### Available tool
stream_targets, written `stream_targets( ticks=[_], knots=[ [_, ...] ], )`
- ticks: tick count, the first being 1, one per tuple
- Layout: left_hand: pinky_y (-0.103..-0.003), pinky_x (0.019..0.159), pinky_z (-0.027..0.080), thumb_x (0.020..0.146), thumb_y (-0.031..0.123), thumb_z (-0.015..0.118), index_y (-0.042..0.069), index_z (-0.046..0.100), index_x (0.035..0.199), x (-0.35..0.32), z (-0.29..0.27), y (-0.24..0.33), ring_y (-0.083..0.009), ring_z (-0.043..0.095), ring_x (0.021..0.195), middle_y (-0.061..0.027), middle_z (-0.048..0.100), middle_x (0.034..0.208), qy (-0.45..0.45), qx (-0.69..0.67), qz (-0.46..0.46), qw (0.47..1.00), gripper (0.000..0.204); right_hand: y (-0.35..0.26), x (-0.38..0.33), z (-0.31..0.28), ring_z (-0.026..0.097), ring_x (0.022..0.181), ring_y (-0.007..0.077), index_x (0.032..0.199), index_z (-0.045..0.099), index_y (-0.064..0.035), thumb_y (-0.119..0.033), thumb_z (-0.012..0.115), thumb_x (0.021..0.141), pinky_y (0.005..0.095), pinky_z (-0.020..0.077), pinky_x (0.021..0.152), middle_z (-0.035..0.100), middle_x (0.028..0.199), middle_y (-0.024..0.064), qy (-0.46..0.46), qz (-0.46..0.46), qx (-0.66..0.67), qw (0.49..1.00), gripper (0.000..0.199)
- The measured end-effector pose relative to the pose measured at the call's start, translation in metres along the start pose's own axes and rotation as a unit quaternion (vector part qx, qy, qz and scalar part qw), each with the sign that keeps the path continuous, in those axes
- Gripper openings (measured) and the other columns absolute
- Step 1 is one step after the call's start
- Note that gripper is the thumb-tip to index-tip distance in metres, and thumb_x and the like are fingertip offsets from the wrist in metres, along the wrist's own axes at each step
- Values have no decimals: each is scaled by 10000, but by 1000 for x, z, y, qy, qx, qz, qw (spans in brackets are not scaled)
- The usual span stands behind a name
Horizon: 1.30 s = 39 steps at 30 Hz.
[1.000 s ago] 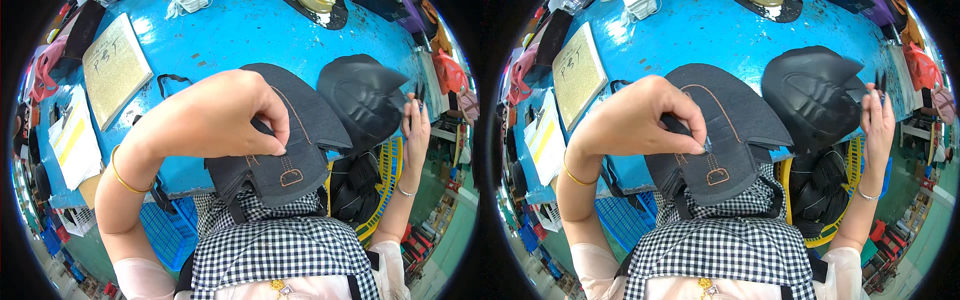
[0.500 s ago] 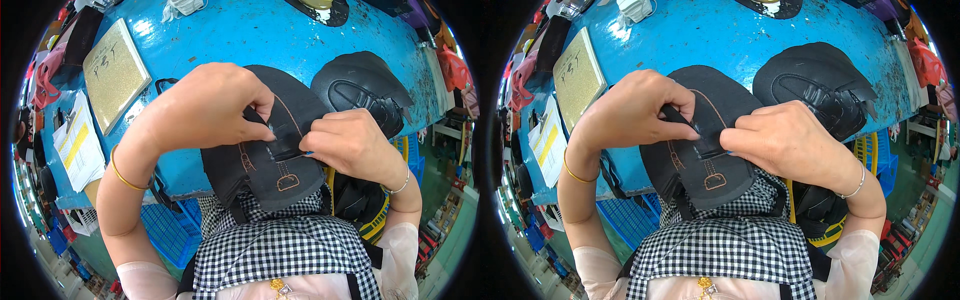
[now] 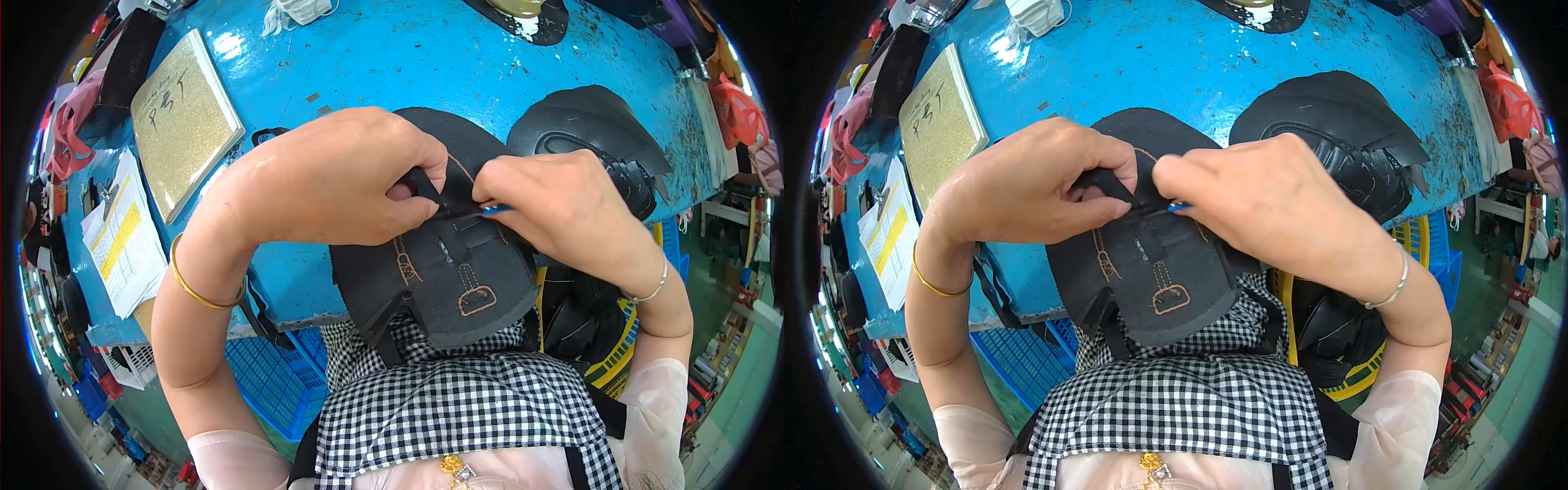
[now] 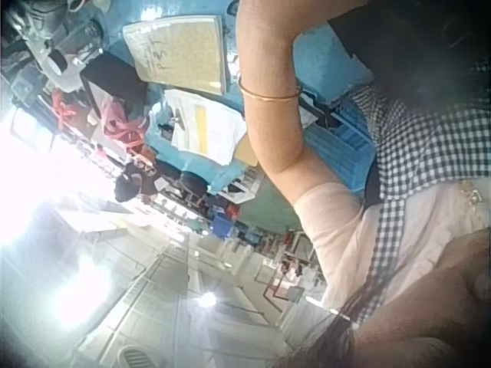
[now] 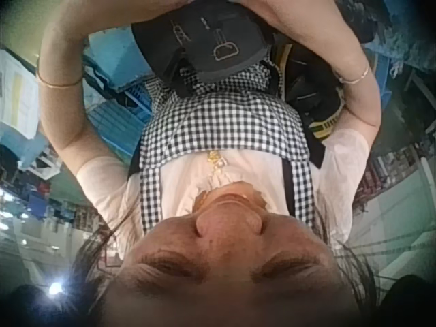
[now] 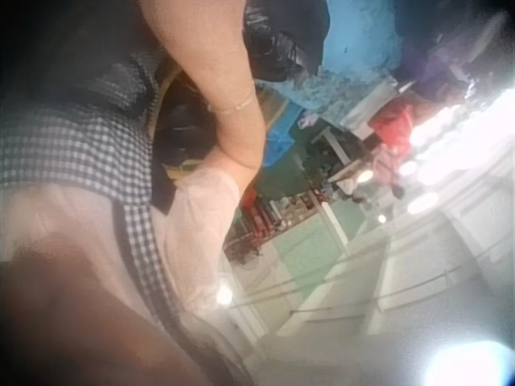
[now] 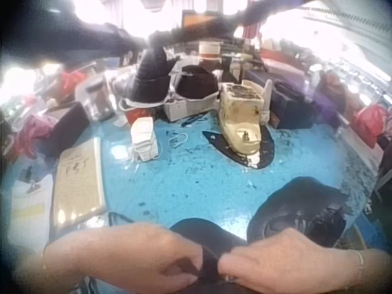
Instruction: The person trims excess material and loose threads from shoe upper components using small snips or clippers.
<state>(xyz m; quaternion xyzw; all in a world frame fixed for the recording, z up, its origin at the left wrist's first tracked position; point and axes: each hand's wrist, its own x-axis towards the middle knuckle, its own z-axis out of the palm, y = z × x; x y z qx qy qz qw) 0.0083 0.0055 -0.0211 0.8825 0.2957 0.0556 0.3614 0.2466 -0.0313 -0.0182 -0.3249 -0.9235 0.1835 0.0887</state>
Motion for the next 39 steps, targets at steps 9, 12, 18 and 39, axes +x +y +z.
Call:
stream_targets(
  ticks=[9, 12, 18, 39],
  knots=[
    [-331, 578, 428, 814, 91, 652, 37, 615, 922, -4, 0, -4, -238, 533, 605, -137, 585, 719, 10, -19, 13, 1000, 126, -1, 8, 4, 619, 643, 301, 875, 566, -75, -313, 671, 866, 392, 458, 552, 627, 714, 99, 10, 46, 56, 997, 260],
    [-291, 608, 432, 826, 94, 650, 31, 625, 932, -5, 1, -5, -156, 540, 641, -89, 581, 723, 39, -62, -28, 997, 126, 6, 4, 3, 625, 648, 291, 884, 558, -71, -290, 686, 856, 387, 459, 541, 622, 718, 86, 21, 71, 72, 995, 255],
    [-177, 614, 405, 867, 104, 697, 11, 681, 901, -26, -8, -10, -8, 514, 704, 29, 600, 758, 168, -259, -117, 944, 100, -43, 8, -1, 637, 652, 224, 978, 590, -11, -162, 727, 741, 298, 507, 550, 657, 943, 141, -10, -12, -69, 997, 313],
    [-232, 658, 489, 783, 95, 758, 6, 706, 819, -7, -5, 14, -81, 601, 679, -31, 681, 740, -57, -200, -49, 977, 109, 63, -134, -14, 475, 567, 18, 1156, 597, -2, -194, 502, 1016, 153, 383, 516, 638, 1071, 34, 390, 440, 330, 739, 257]
  ],
)
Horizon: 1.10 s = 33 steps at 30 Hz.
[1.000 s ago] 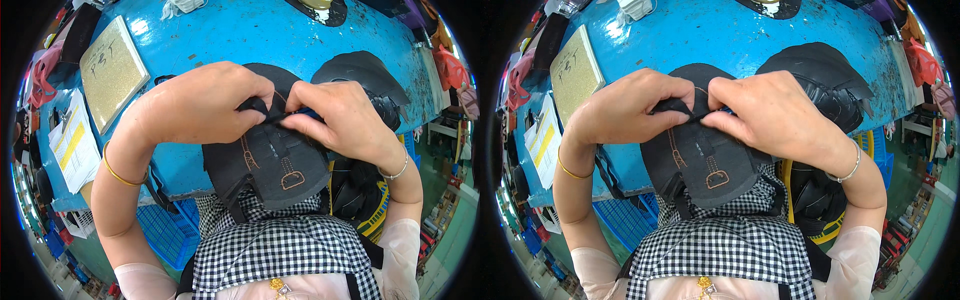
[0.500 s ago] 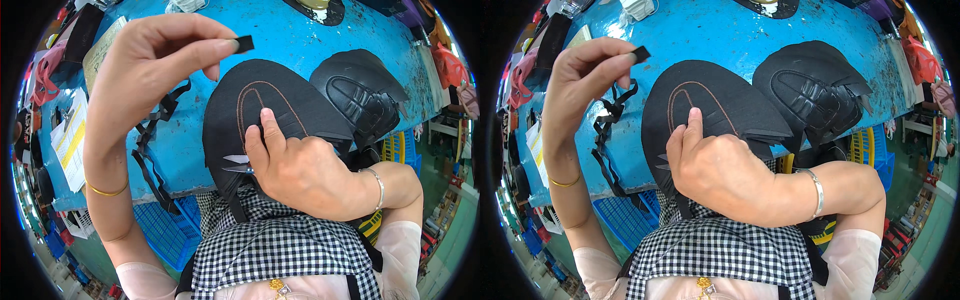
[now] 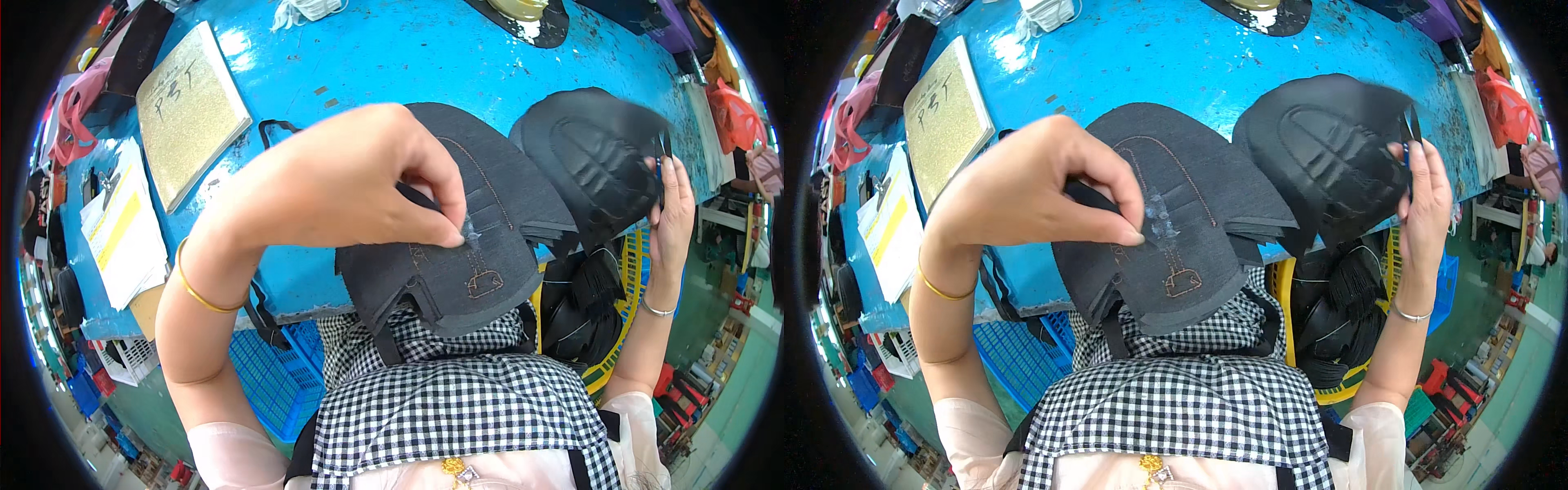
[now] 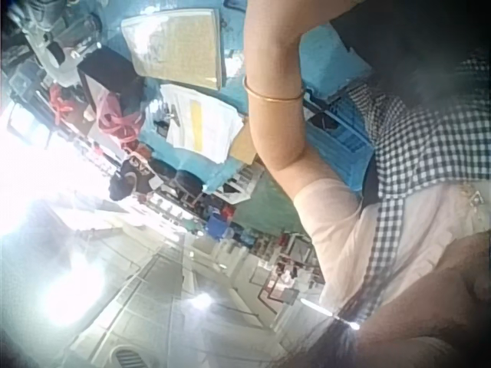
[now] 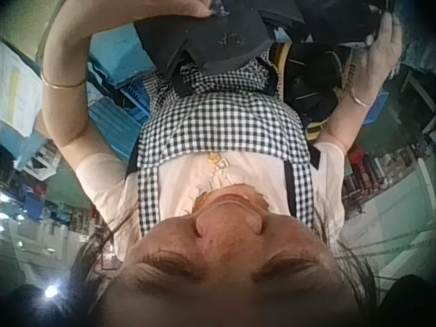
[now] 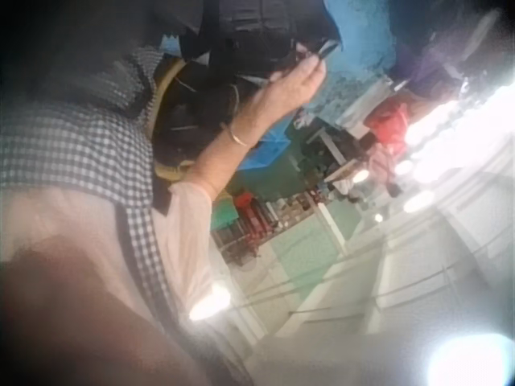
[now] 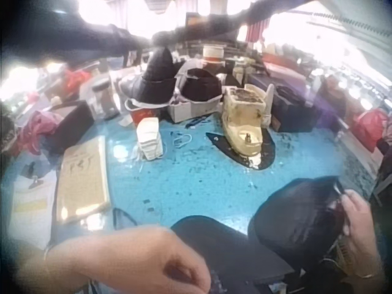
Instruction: The person trims excess material and loose threads from shoe upper components using small snips or clippers.
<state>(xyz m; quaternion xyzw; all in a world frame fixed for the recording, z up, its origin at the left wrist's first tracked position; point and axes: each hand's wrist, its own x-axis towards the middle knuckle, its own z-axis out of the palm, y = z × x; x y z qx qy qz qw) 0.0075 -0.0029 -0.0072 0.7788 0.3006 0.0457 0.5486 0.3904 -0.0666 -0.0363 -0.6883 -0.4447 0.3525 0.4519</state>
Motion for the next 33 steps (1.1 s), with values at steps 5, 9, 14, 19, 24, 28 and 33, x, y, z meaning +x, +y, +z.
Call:
stream_targets(
  ticks=[5, 9, 14, 19, 24, 28, 33],
  knots=[
    [-276, 614, 474, 775, 137, 749, 34, 708, 819, 19, 10, -3, -143, 596, 625, -68, 671, 713, -15, 48, 15, 999, 119, 4, -6, -1, 318, 501, -4, 1163, 549, -33, -168, 494, 1018, 165, 240, 443, 534, 800, -21, -15, -50, 78, 996, 206],
    [-333, 596, 471, 746, 175, 767, 39, 685, 775, 24, 18, -12, -259, 604, 627, -110, 650, 696, 41, 125, 83, 988, 161, -21, -31, 42, 457, 597, 28, 1164, 533, -37, -96, 548, 969, 182, 355, 532, 578, 790, 3, -190, -132, -23, 973, 204],
    [-358, 582, 463, 748, 214, 773, 43, 669, 775, 19, 13, -2, -283, 605, 630, -114, 629, 683, 88, 244, 62, 964, 202, -48, -32, 104, 616, 633, 222, 881, 600, -103, -114, 716, 780, 344, 473, 511, 609, 750, 30, -416, -394, -233, 786, 154],
    [-351, 547, 435, 766, 229, 765, 49, 668, 796, 20, 3, -11, -253, 579, 580, -112, 609, 672, 48, 201, 25, 978, 207, -55, -18, 108, 591, 615, 235, 833, 541, -114, -146, 704, 782, 348, 461, 497, 546, 699, 40, -516, -413, -259, 705, 174],
    [-324, 526, 416, 791, 186, 735, 57, 677, 854, 20, 1, -13, -210, 546, 549, -99, 593, 656, 45, 198, 35, 978, 155, -50, -12, 117, 593, 618, 232, 831, 531, -118, -148, 687, 781, 348, 461, 499, 530, 686, 43, -495, -420, -194, 735, 166],
    [-323, 522, 415, 791, 177, 732, 58, 677, 879, 21, 3, -14, -208, 541, 541, -104, 588, 647, 46, 202, 43, 977, 158, -59, -18, 121, 618, 661, 244, 857, 534, -117, -156, 684, 770, 352, 475, 523, 558, 712, 46, -421, -454, -335, 710, 178],
    [-329, 513, 409, 801, 141, 696, 44, 655, 889, 17, 1, -13, -218, 529, 524, -114, 560, 614, 56, 185, 52, 980, 137, -60, -16, 130, 633, 687, 266, 885, 548, -103, -207, 673, 811, 371, 477, 564, 599, 746, 47, -392, -447, -321, 738, 179]
  ],
)
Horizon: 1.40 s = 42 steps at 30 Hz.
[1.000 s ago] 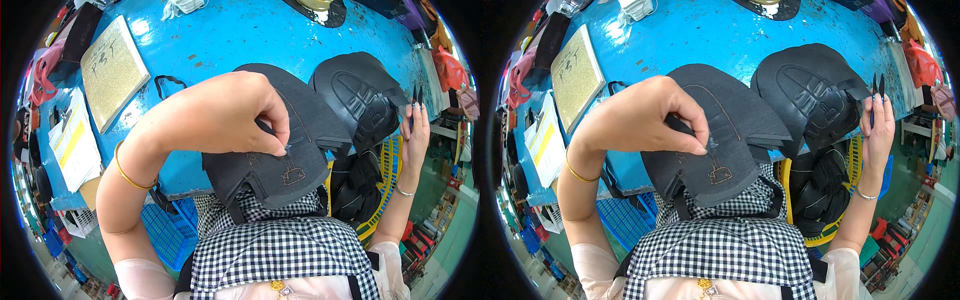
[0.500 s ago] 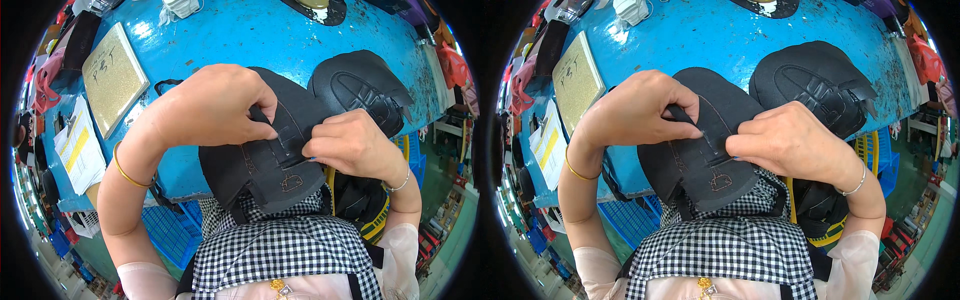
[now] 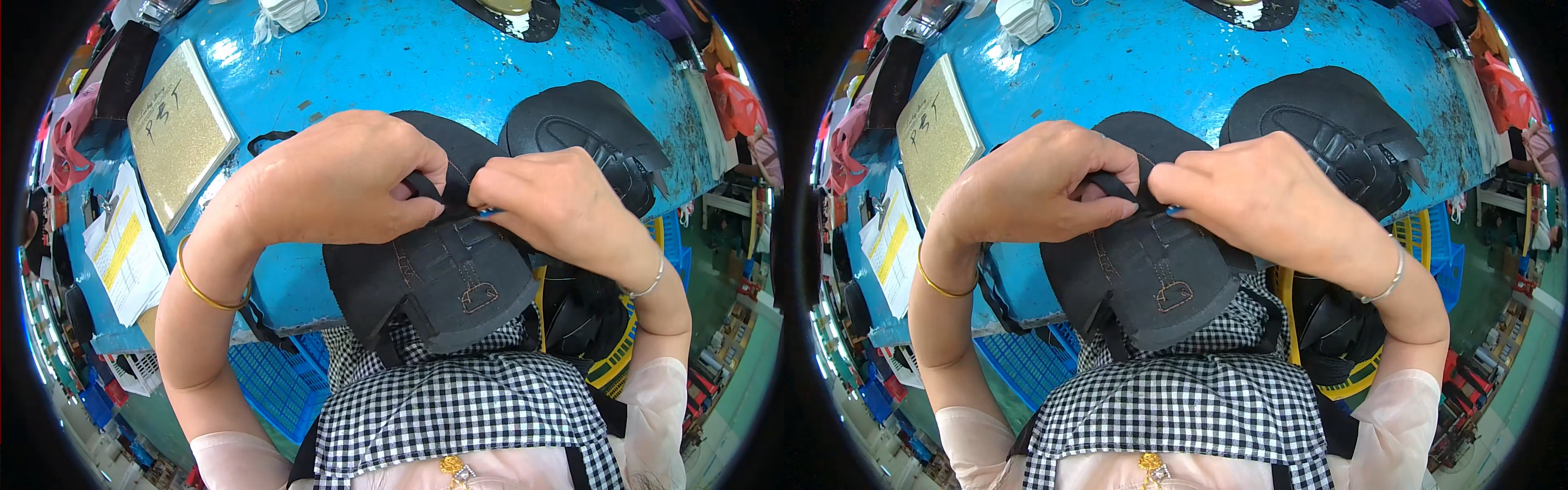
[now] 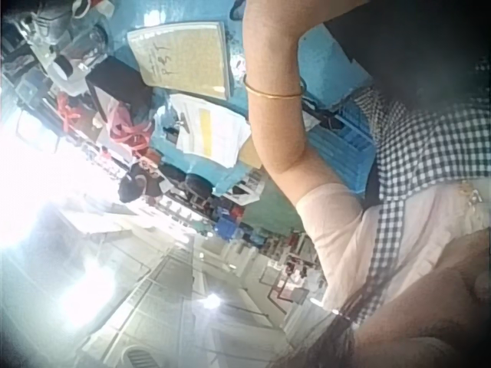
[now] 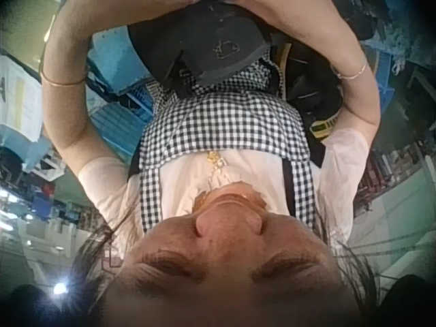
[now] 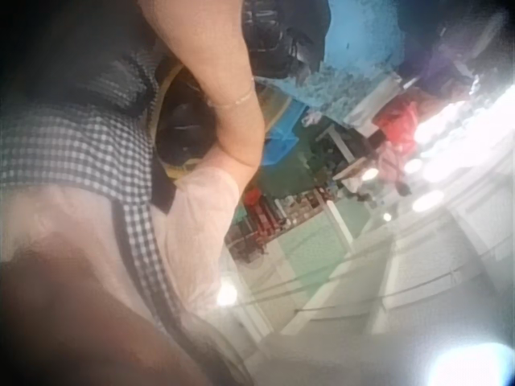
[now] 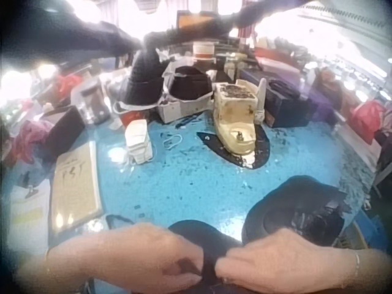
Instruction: The person trims excess material and loose threads from shoe upper components using small snips or clippers.
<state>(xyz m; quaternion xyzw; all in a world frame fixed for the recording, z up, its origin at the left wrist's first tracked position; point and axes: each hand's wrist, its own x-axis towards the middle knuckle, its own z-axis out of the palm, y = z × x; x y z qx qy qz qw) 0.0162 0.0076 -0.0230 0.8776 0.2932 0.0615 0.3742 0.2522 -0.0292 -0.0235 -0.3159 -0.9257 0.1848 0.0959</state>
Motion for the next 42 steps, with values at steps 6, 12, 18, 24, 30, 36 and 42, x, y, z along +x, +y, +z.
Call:
stream_targets(
  ticks=[6, 12, 18, 24, 30, 36, 42],
  knots=[
    [-329, 504, 388, 805, 86, 644, 36, 610, 873, -4, -2, -3, -226, 496, 520, -127, 536, 616, -26, -5, 10, 1000, 91, 3, 4, -6, 630, 701, 299, 908, 574, -76, -321, 658, 866, 394, 469, 594, 641, 770, 90, -1, 48, 49, 998, 262],
    [-343, 521, 392, 811, 59, 625, 28, 593, 874, -5, 2, -3, -254, 473, 536, -135, 555, 671, -20, -41, 1, 999, 77, 11, 6, -6, 610, 642, 306, 893, 599, -73, -343, 662, 873, 388, 455, 569, 612, 684, 112, -16, 66, 78, 995, 278],
    [-323, 512, 378, 827, 71, 624, 25, 602, 880, -9, 9, -10, -216, 444, 523, -125, 538, 654, 33, -37, 36, 998, 75, 10, 16, 0, 594, 600, 296, 884, 594, -81, -345, 677, 865, 381, 438, 537, 604, 665, 102, -9, 26, 74, 997, 278],
    [-266, 508, 344, 822, 98, 648, 20, 630, 887, -17, 4, -2, -87, 432, 544, -52, 492, 623, 93, -91, -45, 991, 103, 7, 4, -9, 614, 620, 281, 874, 596, -79, -325, 707, 840, 362, 454, 546, 621, 693, 89, 49, 58, 90, 993, 272],
    [-185, 532, 354, 829, 91, 701, -2, 673, 851, -37, -4, -5, -22, 469, 598, 46, 571, 687, 158, -159, -83, 971, 100, -42, 8, -10, 630, 703, 216, 1004, 582, -23, -177, 722, 754, 316, 504, 605, 653, 994, 109, -8, -11, -42, 999, 326],
    [-175, 507, 351, 899, 127, 665, 14, 727, 943, -47, -21, 0, -16, 510, 589, 3, 647, 706, 243, -183, -61, 951, 136, -75, 5, 23, 555, 467, 112, 976, 593, 60, -119, 602, 766, 251, 444, 396, 671, 971, 269, -29, -34, -222, 974, 276],
    [-154, 444, 286, 894, 155, 661, 19, 605, 866, -47, -27, 13, 2, 467, 508, -17, 646, 671, 293, -229, -16, 928, 149, -37, 12, 16, 643, 550, 250, 887, 596, -12, -103, 637, 804, 333, 499, 479, 678, 821, 135, 106, 37, 51, 992, 130]
  ],
)
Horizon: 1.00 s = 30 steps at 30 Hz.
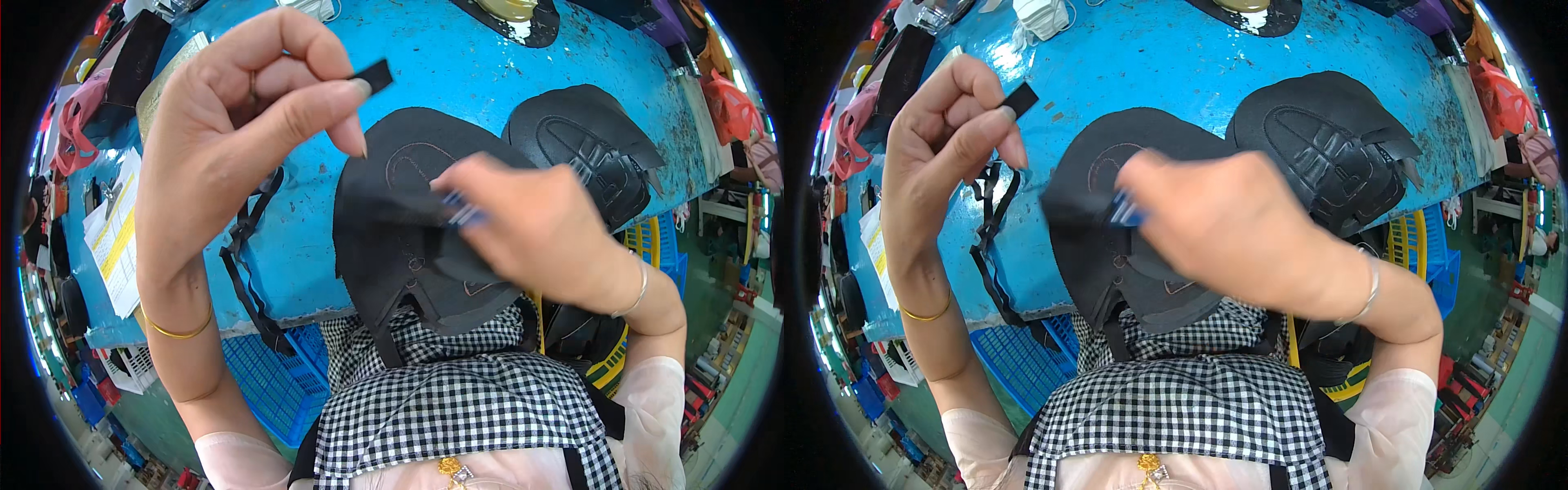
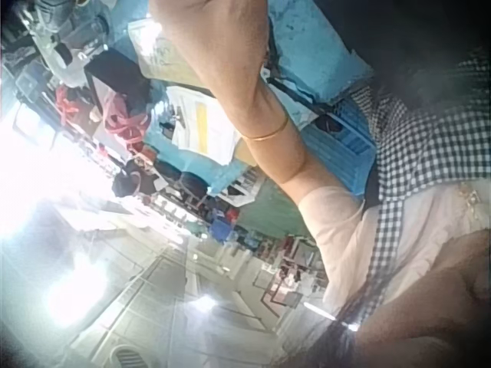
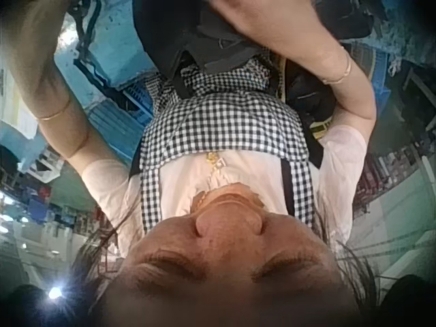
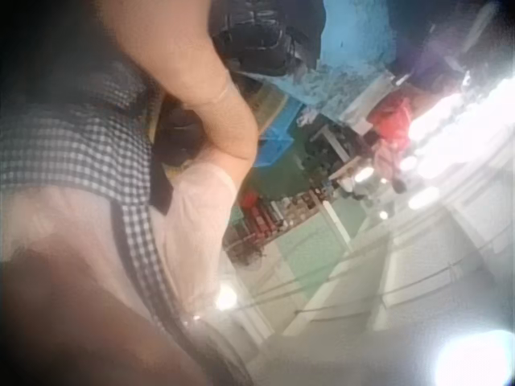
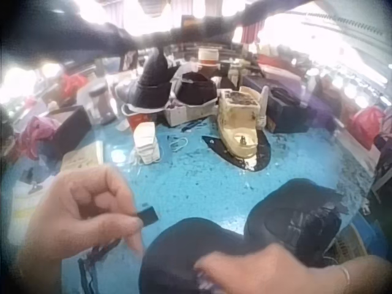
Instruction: The person trims excess material and loose threads from shoe upper components using small snips or clippers.
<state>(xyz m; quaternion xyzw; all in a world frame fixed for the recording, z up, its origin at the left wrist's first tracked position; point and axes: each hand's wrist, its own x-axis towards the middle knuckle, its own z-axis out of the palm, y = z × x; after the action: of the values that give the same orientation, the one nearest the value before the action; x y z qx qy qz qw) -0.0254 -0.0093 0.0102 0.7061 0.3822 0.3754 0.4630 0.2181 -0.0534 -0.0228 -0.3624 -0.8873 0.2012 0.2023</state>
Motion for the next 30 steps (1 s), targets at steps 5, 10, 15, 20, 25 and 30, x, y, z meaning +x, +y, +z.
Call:
stream_targets(
  ticks=[5, 10, 15, 20, 25, 30],
  knots=[
    [-193, 617, 484, 785, 14, 743, 4, 682, 806, -1, 16, -3, -72, 624, 684, -26, 657, 757, -171, -37, -93, 980, 65, 44, -56, -53, 632, 852, 121, 1121, 633, 22, -233, 623, 943, 264, 495, 777, 666, 976, 24, 309, 362, 291, 830, 311],
    [-243, 636, 495, 777, 76, 741, 15, 709, 828, 8, 43, -20, -110, 622, 665, -51, 693, 766, -315, 53, -64, 945, 86, 105, -118, -84, 466, 601, 0, 1181, 601, -18, -234, 533, 1006, 152, 336, 503, 628, 1009, -8, 344, 420, 233, 807, 286],
    [-300, 604, 484, 760, 132, 739, 50, 712, 813, 10, 54, -30, -187, 634, 649, -79, 681, 739, -289, 125, -7, 949, 101, 79, -107, -70, 330, 554, -5, 1303, 467, -44, -200, 482, 1025, 144, 233, 467, 470, 739, -36, 265, 333, 252, 869, 319],
    [-325, 574, 461, 745, 161, 758, 57, 698, 826, 8, 54, -21, -225, 608, 620, -89, 653, 706, -273, 229, 9, 934, 144, 39, -42, -43, 631, 698, 215, 897, 614, -44, -35, 679, 789, 295, 487, 616, 645, 828, 67, -42, 42, 147, 987, 126],
    [-339, 542, 437, 749, 192, 765, 63, 689, 852, 10, 42, -29, -247, 583, 595, -107, 626, 682, -243, 285, 46, 926, 182, 34, -19, -25, 589, 636, 256, 847, 549, -104, -134, 716, 757, 368, 467, 549, 542, 682, 42, -149, -74, 25, 986, 192],
    [-338, 541, 450, 769, 179, 744, 47, 679, 865, 10, 41, -28, -256, 615, 598, -123, 637, 695, -259, 258, 9, 931, 175, 46, -13, -29, 587, 620, 231, 848, 526, -112, -130, 697, 759, 354, 457, 506, 503, 643, 38, -238, -108, 108, 959, 194]
  ],
)
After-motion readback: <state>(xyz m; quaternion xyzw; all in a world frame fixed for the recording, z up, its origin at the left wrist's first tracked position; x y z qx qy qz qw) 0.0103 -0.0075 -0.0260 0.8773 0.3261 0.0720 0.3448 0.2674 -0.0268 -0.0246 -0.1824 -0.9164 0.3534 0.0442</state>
